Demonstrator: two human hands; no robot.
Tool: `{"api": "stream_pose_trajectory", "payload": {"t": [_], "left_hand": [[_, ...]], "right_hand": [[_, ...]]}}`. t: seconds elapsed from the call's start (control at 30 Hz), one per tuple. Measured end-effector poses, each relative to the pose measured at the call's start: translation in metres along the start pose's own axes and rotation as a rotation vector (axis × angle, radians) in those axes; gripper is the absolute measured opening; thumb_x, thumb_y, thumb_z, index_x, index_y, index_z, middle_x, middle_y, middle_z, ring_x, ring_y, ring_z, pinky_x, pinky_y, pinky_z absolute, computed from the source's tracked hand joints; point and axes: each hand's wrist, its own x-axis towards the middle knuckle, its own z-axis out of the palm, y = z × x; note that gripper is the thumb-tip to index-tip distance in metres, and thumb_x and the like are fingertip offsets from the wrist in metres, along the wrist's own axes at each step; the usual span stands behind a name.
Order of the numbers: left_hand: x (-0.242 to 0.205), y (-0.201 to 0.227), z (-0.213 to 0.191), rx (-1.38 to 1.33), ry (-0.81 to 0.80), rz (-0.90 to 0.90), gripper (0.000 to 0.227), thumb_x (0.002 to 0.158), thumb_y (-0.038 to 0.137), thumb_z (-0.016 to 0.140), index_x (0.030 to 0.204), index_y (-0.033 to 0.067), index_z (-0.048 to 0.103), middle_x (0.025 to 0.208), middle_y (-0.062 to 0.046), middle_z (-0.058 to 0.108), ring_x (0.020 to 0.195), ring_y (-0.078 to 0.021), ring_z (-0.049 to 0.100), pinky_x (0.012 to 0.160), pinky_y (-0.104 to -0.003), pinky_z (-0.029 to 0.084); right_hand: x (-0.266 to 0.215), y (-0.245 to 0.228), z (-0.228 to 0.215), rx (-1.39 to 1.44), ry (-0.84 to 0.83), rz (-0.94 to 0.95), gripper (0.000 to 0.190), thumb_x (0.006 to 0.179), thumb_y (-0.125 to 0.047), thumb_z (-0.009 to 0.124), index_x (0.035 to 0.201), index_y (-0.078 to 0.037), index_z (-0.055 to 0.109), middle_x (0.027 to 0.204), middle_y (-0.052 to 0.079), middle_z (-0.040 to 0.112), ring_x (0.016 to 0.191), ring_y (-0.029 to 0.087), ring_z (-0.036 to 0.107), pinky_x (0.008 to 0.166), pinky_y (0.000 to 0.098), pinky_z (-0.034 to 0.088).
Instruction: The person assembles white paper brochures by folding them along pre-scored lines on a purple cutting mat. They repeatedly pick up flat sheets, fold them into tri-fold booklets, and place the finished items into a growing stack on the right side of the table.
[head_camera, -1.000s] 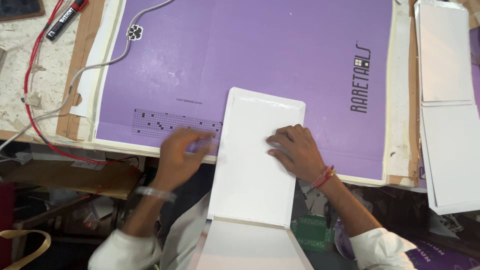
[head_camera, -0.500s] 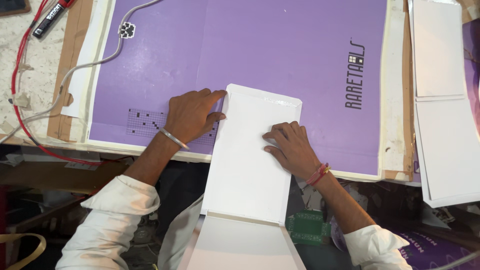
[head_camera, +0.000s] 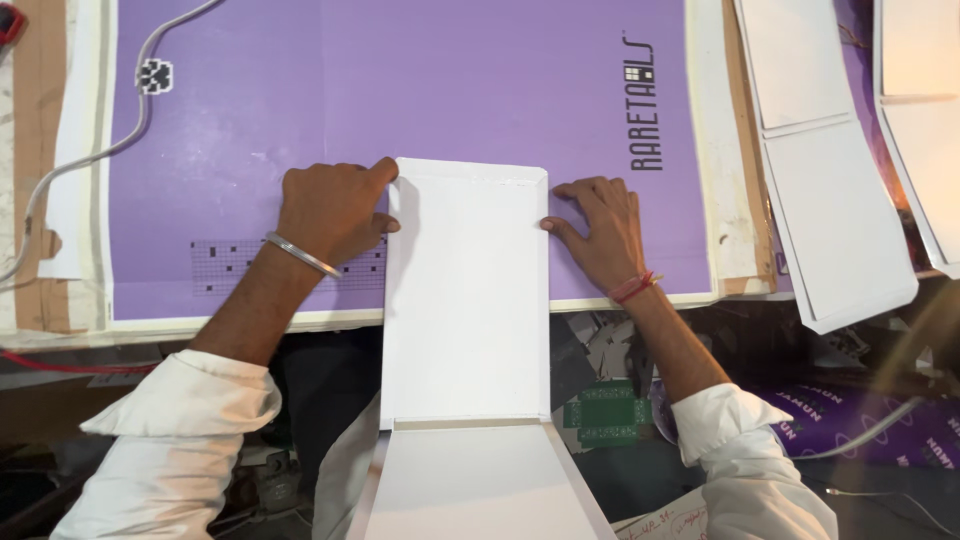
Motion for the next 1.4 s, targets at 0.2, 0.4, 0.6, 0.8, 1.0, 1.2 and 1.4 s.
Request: {"api": "stream_pose_trajectory", "payload": {"t": [0.2, 0.4, 0.6, 0.8, 1.0, 1.2, 1.4], "left_hand": [[0.001, 0.001, -0.002, -0.031, -0.048, -0.015, 0.055, 0.078, 0.045, 0.083, 0.122, 0.0195, 0.062, 0.081, -0.003, 0.073, 0.074, -0.0278, 0.072, 0.056, -0.048, 0.050], [0.002, 0.000, -0.007, -0.064, -0.121, -0.061, 0.057, 0.079, 0.046, 0.083, 0.126, 0.0209, 0.061, 0.078, -0.006, 0.073, 0.073, -0.0296, 0.072, 0.059, -0.047, 0.051], [0.016, -0.004, -0.007, -0.068, -0.161, -0.046, 0.062, 0.075, 0.047, 0.088, 0.123, 0.0202, 0.060, 0.076, -0.007, 0.072, 0.073, -0.0305, 0.073, 0.063, -0.047, 0.054], [0.015, -0.005, 0.002, -0.156, -0.076, 0.024, 0.060, 0.069, 0.038, 0.091, 0.116, 0.0155, 0.062, 0.102, -0.009, 0.073, 0.090, -0.0299, 0.071, 0.069, -0.047, 0.054], [0.012, 0.002, 0.024, -0.464, 0.132, -0.046, 0.096, 0.068, 0.036, 0.095, 0.137, -0.0052, 0.042, 0.120, -0.031, 0.060, 0.090, -0.0407, 0.070, 0.071, -0.047, 0.056], [0.026, -0.011, 0.029, -0.643, -0.059, -0.079, 0.071, 0.058, 0.025, 0.096, 0.119, 0.0018, 0.067, 0.104, -0.016, 0.076, 0.093, -0.0296, 0.076, 0.082, -0.041, 0.060], [0.020, -0.006, 0.013, -0.425, -0.029, -0.021, 0.054, 0.061, 0.025, 0.096, 0.107, 0.0071, 0.073, 0.102, -0.011, 0.075, 0.092, -0.0275, 0.071, 0.081, -0.044, 0.057]], "right_hand": [[0.009, 0.001, -0.007, -0.038, -0.042, -0.054, 0.050, 0.087, -0.041, 0.080, 0.125, -0.009, 0.072, 0.112, 0.005, 0.065, 0.104, 0.023, 0.053, 0.093, 0.0402, 0.041], [0.012, 0.000, -0.012, -0.084, -0.070, -0.094, 0.049, 0.088, -0.041, 0.079, 0.124, -0.009, 0.072, 0.111, 0.003, 0.066, 0.100, 0.023, 0.054, 0.089, 0.0398, 0.043], [0.046, 0.004, -0.024, -0.140, -0.328, -0.065, 0.044, 0.082, -0.043, 0.083, 0.113, -0.014, 0.072, 0.095, -0.001, 0.066, 0.092, 0.022, 0.060, 0.079, 0.0404, 0.051], [0.058, 0.008, -0.017, -0.144, -0.397, -0.046, 0.048, 0.072, -0.042, 0.088, 0.108, -0.016, 0.072, 0.108, 0.000, 0.066, 0.102, 0.024, 0.059, 0.085, 0.0399, 0.052], [0.064, 0.013, -0.013, 0.168, -0.257, -0.146, 0.088, 0.067, -0.040, 0.090, 0.139, -0.005, 0.055, 0.121, 0.012, 0.062, 0.109, 0.027, 0.060, 0.090, 0.0410, 0.051], [0.093, 0.006, -0.012, 0.142, -0.674, -0.011, 0.076, 0.061, -0.043, 0.087, 0.128, -0.014, 0.064, 0.107, 0.005, 0.071, 0.097, 0.022, 0.068, 0.087, 0.0372, 0.055], [0.089, -0.012, -0.005, -0.095, -0.591, -0.172, 0.051, 0.067, -0.040, 0.089, 0.106, -0.013, 0.073, 0.102, 0.005, 0.069, 0.101, 0.026, 0.062, 0.083, 0.0427, 0.051]]}}
